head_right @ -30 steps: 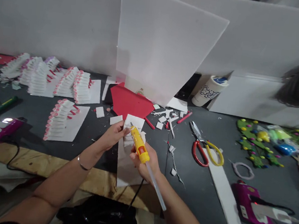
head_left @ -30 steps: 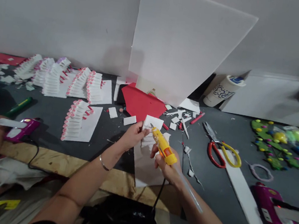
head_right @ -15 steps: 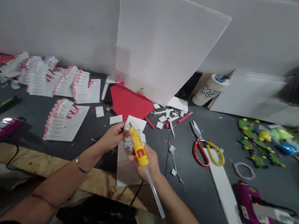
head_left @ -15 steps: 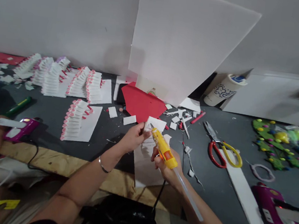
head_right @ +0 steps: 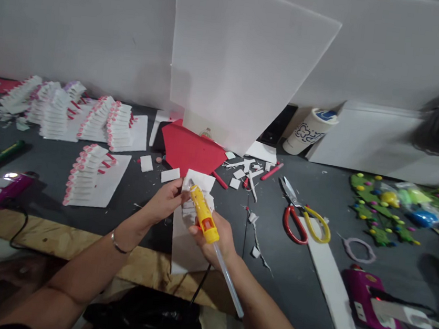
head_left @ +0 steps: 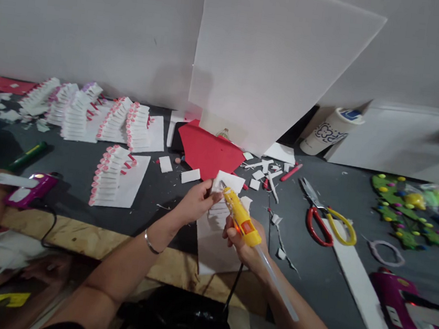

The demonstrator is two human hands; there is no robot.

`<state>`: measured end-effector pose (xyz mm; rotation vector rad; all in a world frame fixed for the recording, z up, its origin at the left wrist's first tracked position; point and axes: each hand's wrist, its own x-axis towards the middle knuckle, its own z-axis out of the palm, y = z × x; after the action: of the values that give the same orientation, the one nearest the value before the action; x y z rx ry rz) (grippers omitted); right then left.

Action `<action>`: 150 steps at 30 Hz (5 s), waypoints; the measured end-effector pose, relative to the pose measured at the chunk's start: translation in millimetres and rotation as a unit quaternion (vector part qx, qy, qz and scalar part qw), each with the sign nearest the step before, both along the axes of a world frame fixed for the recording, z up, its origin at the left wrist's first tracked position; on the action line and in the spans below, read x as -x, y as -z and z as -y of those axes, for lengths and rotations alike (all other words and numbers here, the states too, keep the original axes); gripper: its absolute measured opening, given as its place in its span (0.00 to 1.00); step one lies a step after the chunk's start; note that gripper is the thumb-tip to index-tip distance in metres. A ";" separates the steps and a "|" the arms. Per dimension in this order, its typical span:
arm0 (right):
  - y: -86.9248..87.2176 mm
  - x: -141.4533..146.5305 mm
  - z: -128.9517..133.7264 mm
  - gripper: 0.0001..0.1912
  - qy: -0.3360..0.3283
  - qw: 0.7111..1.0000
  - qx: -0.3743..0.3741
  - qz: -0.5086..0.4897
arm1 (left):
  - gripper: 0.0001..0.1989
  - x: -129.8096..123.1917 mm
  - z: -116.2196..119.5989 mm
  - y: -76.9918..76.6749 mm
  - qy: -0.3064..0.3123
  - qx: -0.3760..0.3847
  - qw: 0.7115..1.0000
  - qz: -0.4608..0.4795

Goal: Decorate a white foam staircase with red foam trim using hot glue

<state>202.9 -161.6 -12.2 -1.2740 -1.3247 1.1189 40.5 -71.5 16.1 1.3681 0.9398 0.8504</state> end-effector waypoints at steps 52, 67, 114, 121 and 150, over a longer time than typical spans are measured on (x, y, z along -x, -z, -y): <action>-11.6 -10.4 -9.5 0.27 0.085 0.995 0.041 -0.042 | 0.26 11.7 -10.4 -11.6 -0.055 0.023 0.991 0.119; -3.6 -13.5 -35.9 0.20 0.065 0.993 0.055 -0.080 | 0.26 -2.5 -6.4 -4.4 -0.013 0.177 0.970 0.169; 13.9 -27.8 -38.8 0.20 0.027 0.994 0.093 -0.051 | 0.06 42.1 -41.5 -37.0 -0.044 -0.040 0.994 -0.092; 14.9 -26.9 -38.8 0.21 0.004 0.993 0.082 -0.079 | 0.06 41.3 -42.7 -36.3 -0.037 -0.052 0.992 -0.112; 14.0 -26.4 -38.9 0.19 0.006 0.996 0.082 -0.044 | 0.06 43.7 -47.5 -34.7 -0.053 -0.039 0.989 -0.133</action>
<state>229.3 -122.6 -26.2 -1.3327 -1.1772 1.2819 -3.1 -24.1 50.8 1.5366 1.2031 0.8035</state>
